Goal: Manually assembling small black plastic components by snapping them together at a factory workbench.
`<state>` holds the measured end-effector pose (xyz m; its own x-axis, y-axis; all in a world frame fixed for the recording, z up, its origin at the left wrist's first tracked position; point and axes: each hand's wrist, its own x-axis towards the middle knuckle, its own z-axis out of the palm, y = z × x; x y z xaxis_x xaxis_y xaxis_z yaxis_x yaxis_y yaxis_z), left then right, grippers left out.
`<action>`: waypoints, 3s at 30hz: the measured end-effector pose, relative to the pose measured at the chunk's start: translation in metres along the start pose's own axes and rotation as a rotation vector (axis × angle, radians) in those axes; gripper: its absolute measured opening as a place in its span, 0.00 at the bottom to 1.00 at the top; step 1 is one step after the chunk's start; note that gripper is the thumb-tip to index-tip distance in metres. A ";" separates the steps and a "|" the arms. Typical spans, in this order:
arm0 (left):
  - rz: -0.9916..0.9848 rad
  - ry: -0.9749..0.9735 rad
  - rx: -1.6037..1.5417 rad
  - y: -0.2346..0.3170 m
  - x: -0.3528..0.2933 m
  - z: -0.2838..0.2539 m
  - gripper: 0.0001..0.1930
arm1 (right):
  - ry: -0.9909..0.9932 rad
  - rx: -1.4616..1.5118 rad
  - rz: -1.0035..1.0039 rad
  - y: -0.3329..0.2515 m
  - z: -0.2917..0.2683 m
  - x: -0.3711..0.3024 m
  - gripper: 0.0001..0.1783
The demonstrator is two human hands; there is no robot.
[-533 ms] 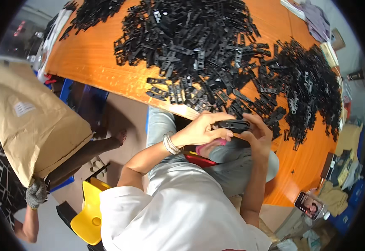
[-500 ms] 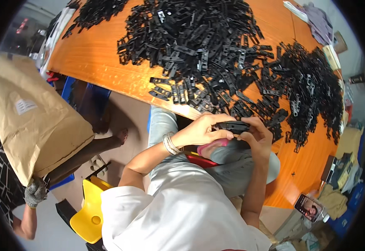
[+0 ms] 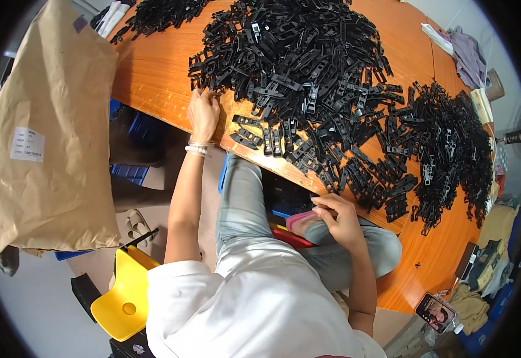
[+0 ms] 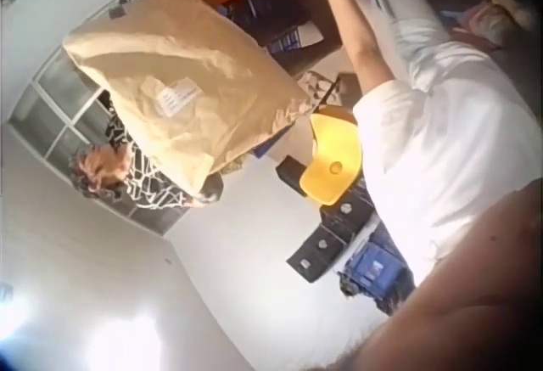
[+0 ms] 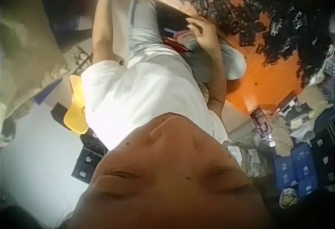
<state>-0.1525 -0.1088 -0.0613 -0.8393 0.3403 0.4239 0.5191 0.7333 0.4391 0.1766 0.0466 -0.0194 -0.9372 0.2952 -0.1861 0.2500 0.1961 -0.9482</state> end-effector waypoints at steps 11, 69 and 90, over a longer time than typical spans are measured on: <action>0.094 -0.080 -0.110 -0.059 0.056 0.036 0.18 | -0.080 -0.068 0.034 0.000 0.002 0.002 0.10; -0.045 0.010 -0.293 -0.082 0.218 0.102 0.31 | 0.057 -0.846 -0.781 -0.021 0.110 0.148 0.20; 0.052 -0.371 -0.391 0.018 0.192 0.142 0.26 | 0.055 -0.837 -0.739 -0.012 0.085 0.160 0.16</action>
<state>-0.3276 0.0533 -0.0848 -0.7747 0.6074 0.1758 0.5234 0.4600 0.7173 0.0030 0.0124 -0.0593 -0.9163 -0.1173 0.3828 -0.2595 0.9021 -0.3447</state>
